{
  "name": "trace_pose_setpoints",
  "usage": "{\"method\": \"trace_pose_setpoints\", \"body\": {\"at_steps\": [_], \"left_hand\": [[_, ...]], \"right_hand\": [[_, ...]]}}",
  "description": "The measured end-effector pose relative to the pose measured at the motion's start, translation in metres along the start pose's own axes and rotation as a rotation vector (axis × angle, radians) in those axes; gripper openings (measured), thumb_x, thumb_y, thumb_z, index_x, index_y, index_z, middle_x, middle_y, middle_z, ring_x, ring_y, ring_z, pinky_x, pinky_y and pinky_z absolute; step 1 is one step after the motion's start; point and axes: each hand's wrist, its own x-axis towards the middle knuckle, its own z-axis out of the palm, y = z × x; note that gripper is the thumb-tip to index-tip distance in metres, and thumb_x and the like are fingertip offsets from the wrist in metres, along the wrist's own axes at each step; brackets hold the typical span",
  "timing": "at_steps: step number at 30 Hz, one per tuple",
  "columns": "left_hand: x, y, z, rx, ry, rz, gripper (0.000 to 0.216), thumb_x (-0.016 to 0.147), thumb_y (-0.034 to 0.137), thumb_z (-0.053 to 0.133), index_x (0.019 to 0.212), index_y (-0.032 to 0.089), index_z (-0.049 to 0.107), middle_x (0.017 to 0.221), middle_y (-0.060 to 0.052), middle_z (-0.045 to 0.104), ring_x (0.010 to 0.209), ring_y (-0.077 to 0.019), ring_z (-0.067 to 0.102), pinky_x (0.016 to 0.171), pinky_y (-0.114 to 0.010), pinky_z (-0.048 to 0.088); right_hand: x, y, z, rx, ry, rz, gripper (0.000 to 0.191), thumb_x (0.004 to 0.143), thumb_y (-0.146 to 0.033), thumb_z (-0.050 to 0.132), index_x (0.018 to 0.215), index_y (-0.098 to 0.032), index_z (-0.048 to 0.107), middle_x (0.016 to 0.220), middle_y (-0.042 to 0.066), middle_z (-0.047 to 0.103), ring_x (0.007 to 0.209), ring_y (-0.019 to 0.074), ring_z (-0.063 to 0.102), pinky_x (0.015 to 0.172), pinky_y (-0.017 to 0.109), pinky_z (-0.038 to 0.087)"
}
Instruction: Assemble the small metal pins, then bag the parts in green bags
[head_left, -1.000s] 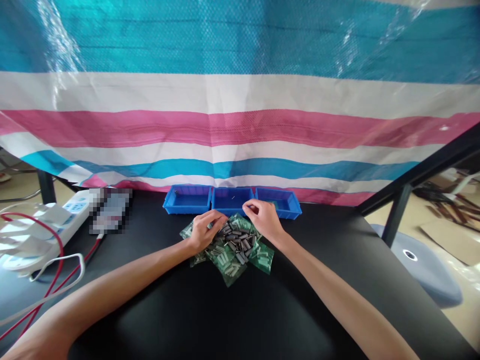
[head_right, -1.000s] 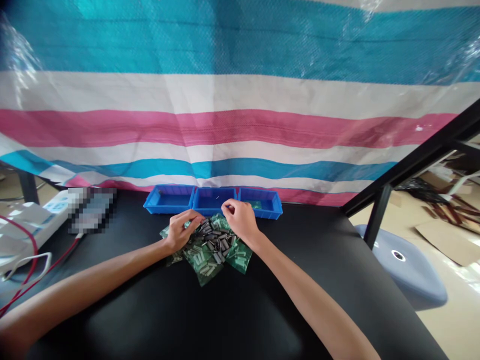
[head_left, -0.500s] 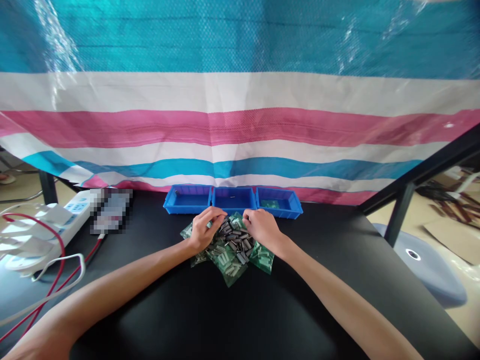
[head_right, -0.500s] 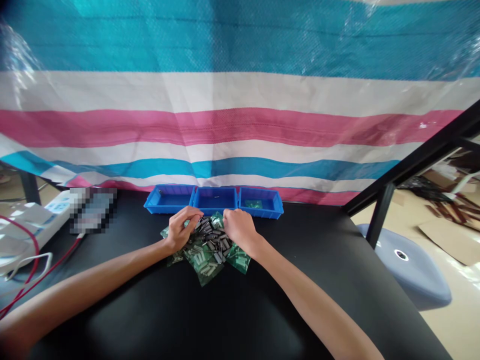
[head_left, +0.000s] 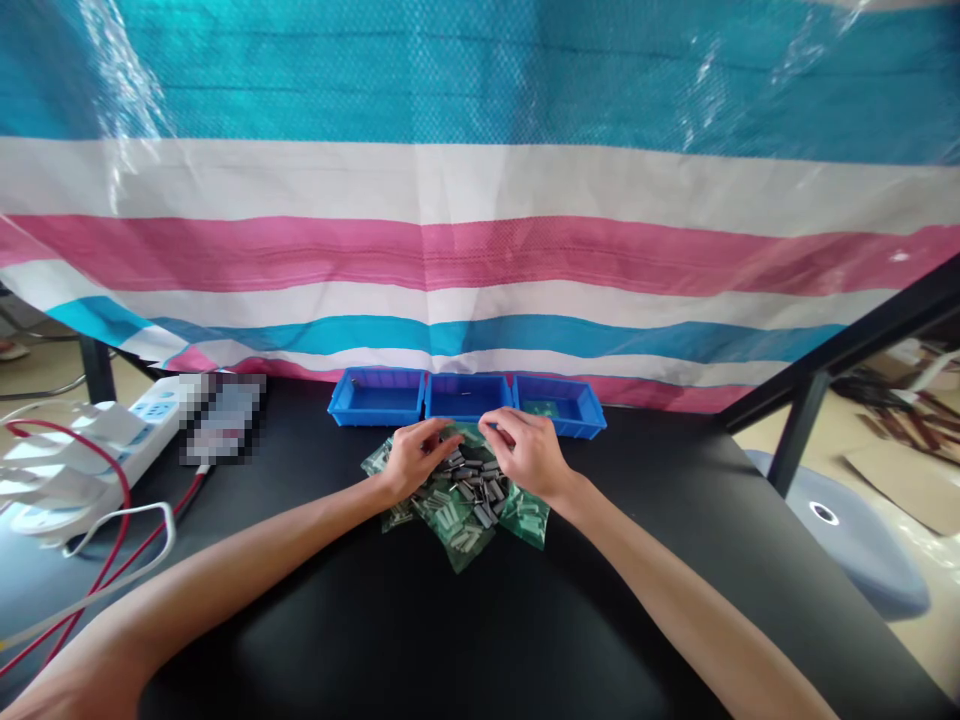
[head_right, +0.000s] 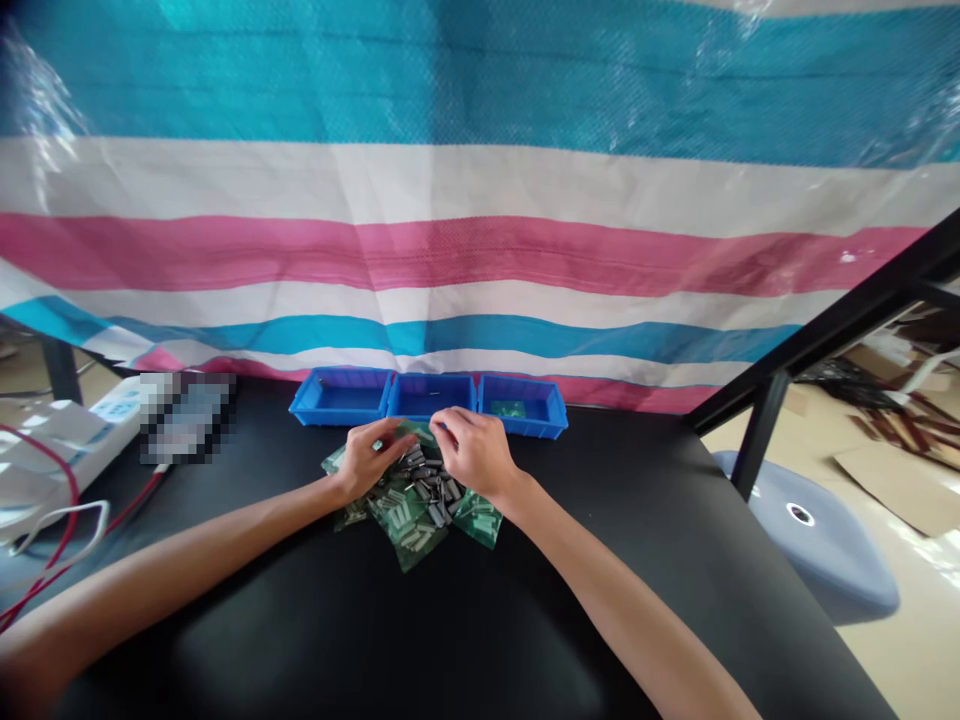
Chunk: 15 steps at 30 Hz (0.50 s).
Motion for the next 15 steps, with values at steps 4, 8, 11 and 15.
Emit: {"method": "trace_pose_setpoints", "body": {"at_steps": [4,8,11,15], "left_hand": [[-0.002,-0.001,0.0,-0.017,-0.015,-0.057,0.027,0.086,0.038,0.059,0.074,0.015,0.064,0.057,0.002,0.063,0.049,-0.0082,0.052,0.053,-0.019,0.041],[-0.001,0.001,-0.001,-0.092,0.041,-0.123,0.024,0.088,0.038,0.057,0.081,0.016,0.064,0.061,0.002,0.067,0.049,-0.0087,0.056,0.05,-0.018,0.042],[-0.001,0.001,-0.001,-0.098,0.028,-0.121,0.023,0.087,0.037,0.058,0.093,0.016,0.065,0.059,0.002,0.066,0.048,-0.0093,0.056,0.048,-0.018,0.041],[0.0,0.002,-0.002,-0.074,-0.044,-0.105,0.025,0.088,0.037,0.057,0.087,0.015,0.067,0.052,0.004,0.06,0.045,-0.0079,0.051,0.047,-0.018,0.038]], "right_hand": [[-0.004,0.0,0.011,0.155,0.138,0.122,0.015,0.092,-0.027,0.05,0.102,-0.02,0.057,0.063,-0.003,0.055,0.052,0.0109,0.049,0.057,0.023,0.039],[-0.013,0.003,0.031,0.327,0.177,0.219,0.033,0.089,-0.031,0.054,0.119,-0.02,0.048,0.071,-0.003,0.049,0.057,0.0113,0.047,0.058,0.024,0.042],[-0.019,0.005,0.042,0.323,0.123,0.206,0.011,0.09,-0.03,0.053,0.09,-0.02,0.055,0.07,-0.002,0.048,0.06,0.0122,0.047,0.058,0.024,0.04],[-0.024,0.004,0.046,0.304,0.134,0.19,0.021,0.091,-0.03,0.051,0.073,-0.02,0.05,0.066,-0.002,0.046,0.061,0.0132,0.046,0.059,0.025,0.038]]}}
